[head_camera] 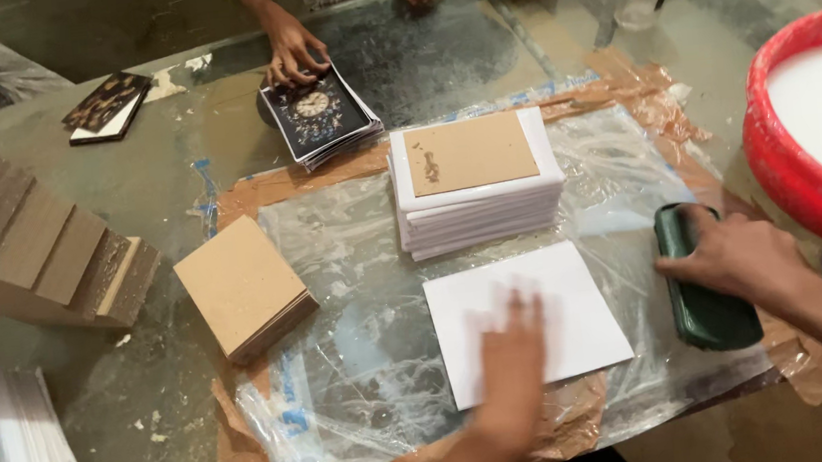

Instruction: The person repeatedly applies a white liquid to the edges of book covers using a green sponge, then presses a brown cardboard piece onto the cover. They smooth the surface with their hands and stack the finished items. Another person works nearby on similar items.

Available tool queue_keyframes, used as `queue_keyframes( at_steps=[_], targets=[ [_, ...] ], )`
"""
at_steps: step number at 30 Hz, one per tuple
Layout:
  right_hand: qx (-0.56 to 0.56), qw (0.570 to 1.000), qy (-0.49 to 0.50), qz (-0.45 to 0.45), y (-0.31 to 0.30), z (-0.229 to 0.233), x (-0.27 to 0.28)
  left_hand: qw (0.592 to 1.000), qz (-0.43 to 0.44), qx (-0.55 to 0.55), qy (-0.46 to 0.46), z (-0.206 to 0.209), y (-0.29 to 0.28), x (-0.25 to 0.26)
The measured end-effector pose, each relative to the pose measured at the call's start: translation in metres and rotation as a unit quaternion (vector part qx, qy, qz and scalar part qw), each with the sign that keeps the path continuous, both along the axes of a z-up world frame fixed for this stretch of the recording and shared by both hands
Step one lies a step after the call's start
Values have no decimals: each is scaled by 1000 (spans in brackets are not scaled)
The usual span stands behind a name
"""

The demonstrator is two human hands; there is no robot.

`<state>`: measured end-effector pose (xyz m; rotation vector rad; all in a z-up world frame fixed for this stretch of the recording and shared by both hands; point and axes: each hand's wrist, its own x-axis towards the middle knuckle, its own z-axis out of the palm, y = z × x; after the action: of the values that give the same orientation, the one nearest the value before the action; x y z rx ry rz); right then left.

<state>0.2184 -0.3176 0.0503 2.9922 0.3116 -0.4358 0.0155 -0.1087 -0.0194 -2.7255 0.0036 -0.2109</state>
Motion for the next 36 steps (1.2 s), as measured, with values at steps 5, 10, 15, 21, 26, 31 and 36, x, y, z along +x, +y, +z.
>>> queue_keyframes(
  at_steps=[5,10,15,21,26,31,36],
  targets=[
    [76,997,-13,31,65,33,-20,973,-54,-185,129,-1,-149,41],
    [185,960,70,198,207,-23,-128,959,-50,-277,-24,3,-44,10],
    [268,906,114,308,286,-45,-146,935,-98,-329,-88,39,-17,-47],
    [187,974,-15,129,117,-10,-33,862,34,-501,-73,62,45,-84],
    [72,950,-279,123,-2,-38,18,881,393,-209,-160,53,245,-70],
    [127,924,-308,187,-7,-26,-65,803,544,-244,-1,65,270,-4],
    [435,875,-108,183,6,-8,-134,816,504,-283,-23,91,289,-13]
  ],
)
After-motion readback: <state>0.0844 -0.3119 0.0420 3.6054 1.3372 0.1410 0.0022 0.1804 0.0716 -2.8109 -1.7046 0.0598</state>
